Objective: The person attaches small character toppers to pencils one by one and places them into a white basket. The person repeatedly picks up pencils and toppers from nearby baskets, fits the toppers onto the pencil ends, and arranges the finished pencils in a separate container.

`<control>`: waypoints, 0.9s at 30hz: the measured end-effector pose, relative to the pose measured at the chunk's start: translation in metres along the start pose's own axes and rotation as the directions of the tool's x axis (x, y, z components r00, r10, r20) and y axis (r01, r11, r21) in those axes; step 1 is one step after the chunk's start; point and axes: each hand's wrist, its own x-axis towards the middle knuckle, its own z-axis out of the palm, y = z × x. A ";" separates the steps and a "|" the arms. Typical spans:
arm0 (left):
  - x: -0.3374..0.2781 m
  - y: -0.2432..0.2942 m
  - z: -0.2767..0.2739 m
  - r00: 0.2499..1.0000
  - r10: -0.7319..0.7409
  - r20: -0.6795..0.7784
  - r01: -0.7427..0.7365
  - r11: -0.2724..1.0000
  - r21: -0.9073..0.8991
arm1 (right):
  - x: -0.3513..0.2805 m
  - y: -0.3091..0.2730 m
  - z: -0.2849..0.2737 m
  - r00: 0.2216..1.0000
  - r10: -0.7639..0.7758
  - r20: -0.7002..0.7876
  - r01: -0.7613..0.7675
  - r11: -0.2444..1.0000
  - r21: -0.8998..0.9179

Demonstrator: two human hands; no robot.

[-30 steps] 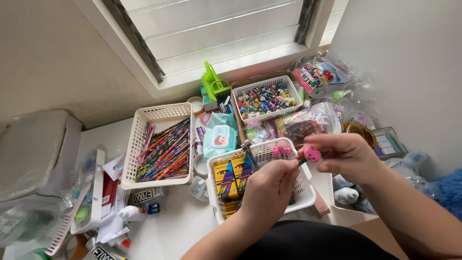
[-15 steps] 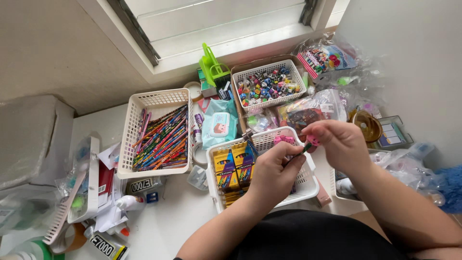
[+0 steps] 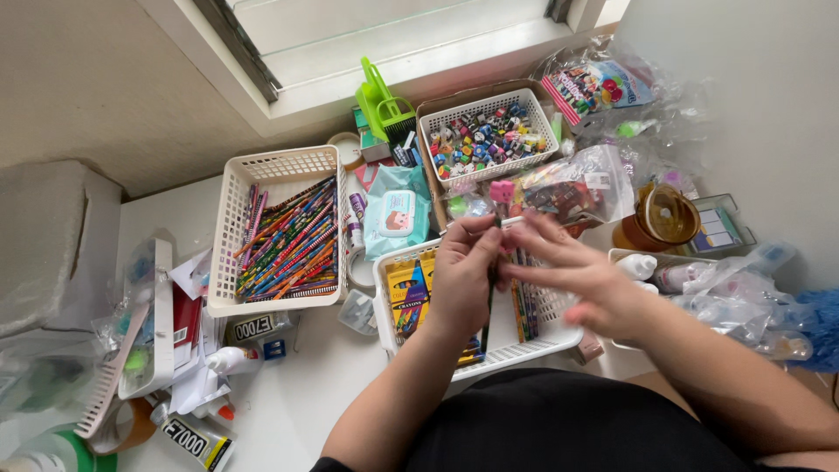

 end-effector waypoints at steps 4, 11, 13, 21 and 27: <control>-0.001 0.010 0.014 1.000 -0.028 -0.012 0.030 0.989 0.146 | -0.009 0.006 -0.028 0.834 0.441 -0.331 -0.377 0.895 0.239; 0.000 -0.043 0.004 0.984 -0.170 0.049 0.143 0.926 0.350 | -0.005 0.036 -0.017 0.766 0.540 -0.348 -0.499 0.841 0.206; 0.000 -0.038 0.003 0.982 -0.185 0.032 0.163 0.924 0.346 | -0.008 0.046 -0.013 0.776 0.550 -0.310 -0.531 0.834 0.152; 0.007 -0.009 -0.005 0.967 -0.254 -0.010 0.223 0.832 0.509 | -0.003 0.068 -0.014 0.747 0.607 -0.271 -0.592 0.793 0.145; 0.005 0.018 -0.038 0.997 -0.066 -0.051 0.083 0.849 0.522 | -0.008 0.072 -0.007 0.806 0.573 -0.150 -0.592 0.780 -0.202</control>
